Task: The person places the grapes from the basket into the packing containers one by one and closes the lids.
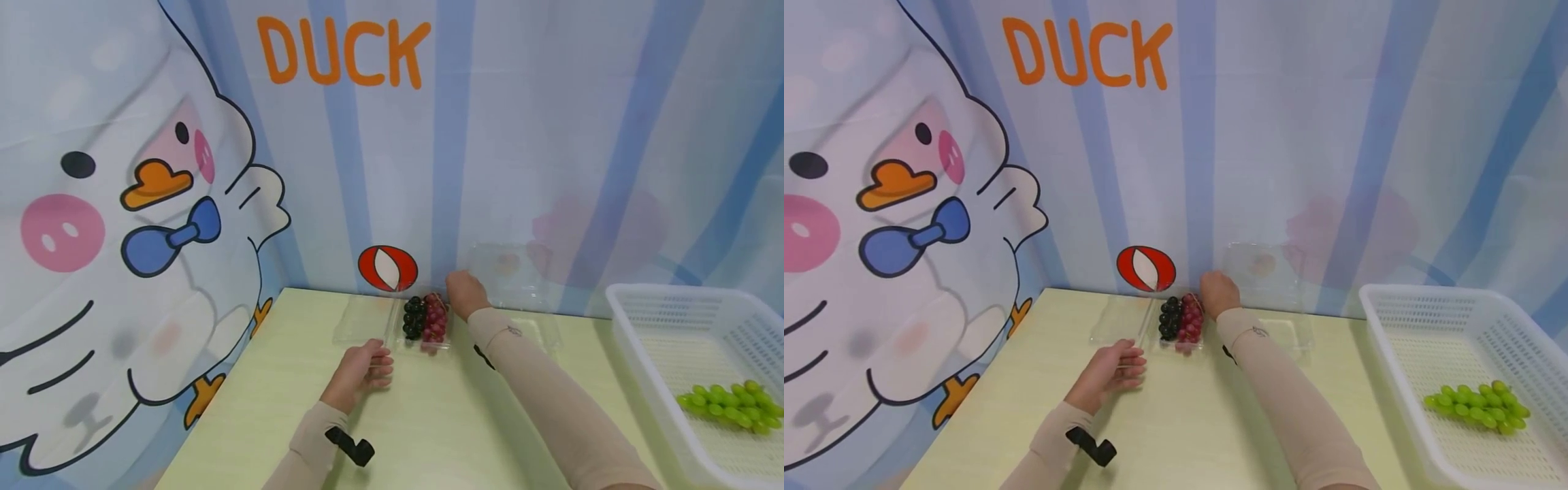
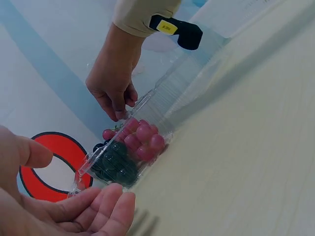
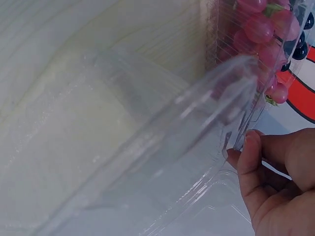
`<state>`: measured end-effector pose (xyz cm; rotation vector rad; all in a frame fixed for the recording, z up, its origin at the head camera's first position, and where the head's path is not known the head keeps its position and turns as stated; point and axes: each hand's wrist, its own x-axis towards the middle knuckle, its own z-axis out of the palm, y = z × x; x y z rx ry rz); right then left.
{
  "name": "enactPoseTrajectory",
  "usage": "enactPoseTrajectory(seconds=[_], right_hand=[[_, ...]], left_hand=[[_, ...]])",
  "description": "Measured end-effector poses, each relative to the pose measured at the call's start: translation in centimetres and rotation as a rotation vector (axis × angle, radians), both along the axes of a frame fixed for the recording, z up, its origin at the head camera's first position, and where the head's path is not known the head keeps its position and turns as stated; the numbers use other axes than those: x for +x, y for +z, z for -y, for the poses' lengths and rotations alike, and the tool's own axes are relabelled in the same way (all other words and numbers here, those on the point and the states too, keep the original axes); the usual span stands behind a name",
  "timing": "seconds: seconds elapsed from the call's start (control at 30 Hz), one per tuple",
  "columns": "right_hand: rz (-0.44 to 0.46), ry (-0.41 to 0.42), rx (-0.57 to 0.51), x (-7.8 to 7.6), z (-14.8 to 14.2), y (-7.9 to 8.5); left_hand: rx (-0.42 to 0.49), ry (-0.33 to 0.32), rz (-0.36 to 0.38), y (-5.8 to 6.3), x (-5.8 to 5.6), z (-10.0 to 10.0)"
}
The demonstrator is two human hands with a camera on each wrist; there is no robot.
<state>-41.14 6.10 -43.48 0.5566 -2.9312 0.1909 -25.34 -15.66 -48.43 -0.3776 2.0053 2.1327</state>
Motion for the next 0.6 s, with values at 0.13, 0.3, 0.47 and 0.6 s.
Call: enactPoseTrajectory(seconds=[0.13, 0.3, 0.47, 0.6], right_hand=[[-0.014, -0.016, -0.002, -0.21, 0.28, -0.23], [-0.036, -0.021, -0.010, -0.39, 0.50, -0.69], [-0.034, -0.036, -0.052, -0.54, 0.47, -0.87], [0.005, -0.034, -0.110, -0.73, 0.16, -0.34]], left_hand=[[0.116, 0.018, 0.035, 0.01, 0.03, 0.16], [0.223, 0.063, 0.048, -0.19, -0.07, 0.14], [0.237, 0.074, 0.036, -0.50, -0.27, 0.23], [0.234, 0.081, 0.030, -0.43, -0.54, 0.36]])
